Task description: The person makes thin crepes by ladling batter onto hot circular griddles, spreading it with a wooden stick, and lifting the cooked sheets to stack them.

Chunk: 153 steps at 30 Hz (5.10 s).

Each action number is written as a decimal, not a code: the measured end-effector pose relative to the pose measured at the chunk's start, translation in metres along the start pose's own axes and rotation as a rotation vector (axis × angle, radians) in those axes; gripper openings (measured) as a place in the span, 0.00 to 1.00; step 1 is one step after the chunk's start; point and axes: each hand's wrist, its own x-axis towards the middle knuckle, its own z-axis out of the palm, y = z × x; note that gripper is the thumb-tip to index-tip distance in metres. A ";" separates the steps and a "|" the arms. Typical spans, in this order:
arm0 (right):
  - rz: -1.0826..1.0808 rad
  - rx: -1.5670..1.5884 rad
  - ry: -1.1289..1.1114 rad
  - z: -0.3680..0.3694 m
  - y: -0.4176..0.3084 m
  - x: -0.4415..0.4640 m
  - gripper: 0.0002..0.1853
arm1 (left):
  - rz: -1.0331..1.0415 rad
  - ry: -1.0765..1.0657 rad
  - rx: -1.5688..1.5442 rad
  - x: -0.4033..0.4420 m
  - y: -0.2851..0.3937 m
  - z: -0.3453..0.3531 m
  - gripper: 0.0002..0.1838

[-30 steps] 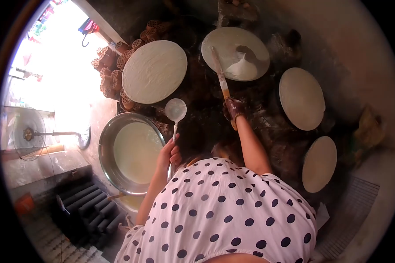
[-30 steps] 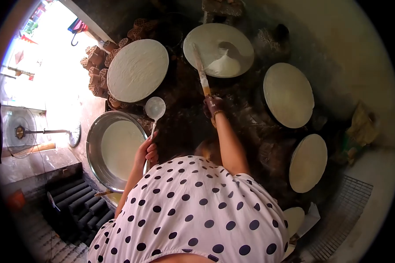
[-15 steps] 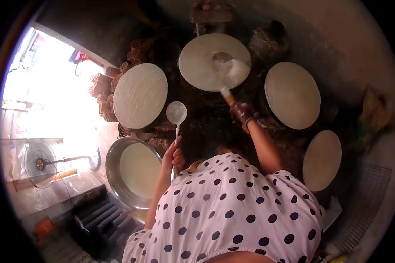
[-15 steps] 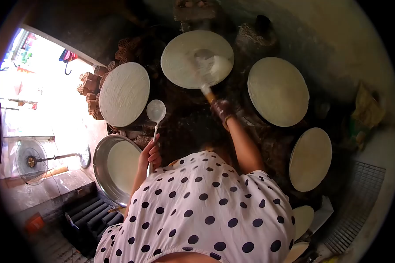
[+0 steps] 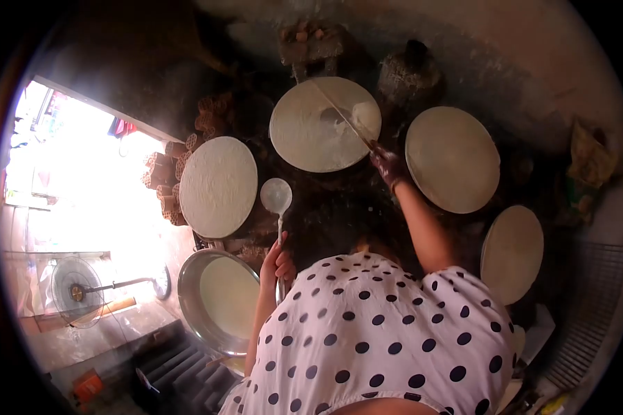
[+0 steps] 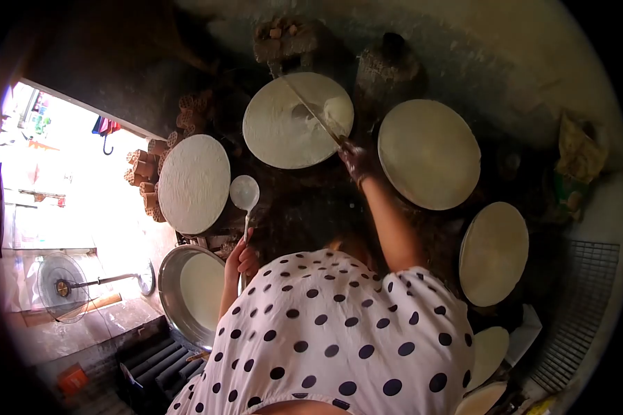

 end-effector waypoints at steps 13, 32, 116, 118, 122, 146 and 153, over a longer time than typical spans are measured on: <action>0.079 -0.970 0.575 0.055 -0.038 -0.057 0.16 | 0.008 0.144 0.153 -0.008 -0.003 0.015 0.18; 0.100 -1.065 0.052 0.054 -0.069 -0.051 0.18 | -0.040 0.289 0.722 0.073 0.030 0.024 0.17; 0.157 -2.053 1.329 -0.040 -0.096 -0.374 0.21 | -0.398 -0.113 0.420 -0.101 0.083 -0.012 0.23; 0.306 -1.871 1.314 -0.028 -0.101 -0.364 0.22 | -0.487 -0.015 0.566 -0.085 0.065 0.003 0.24; 0.252 -1.841 1.155 -0.094 -0.097 -0.372 0.18 | -0.554 0.022 0.449 -0.059 -0.016 0.017 0.22; -0.097 -1.652 0.915 -0.089 -0.162 -0.398 0.07 | -0.655 -0.027 0.391 -0.036 -0.159 0.058 0.21; 0.140 -1.035 0.716 -0.086 -0.045 -0.373 0.18 | -0.509 -0.069 -0.063 -0.060 -0.136 0.043 0.20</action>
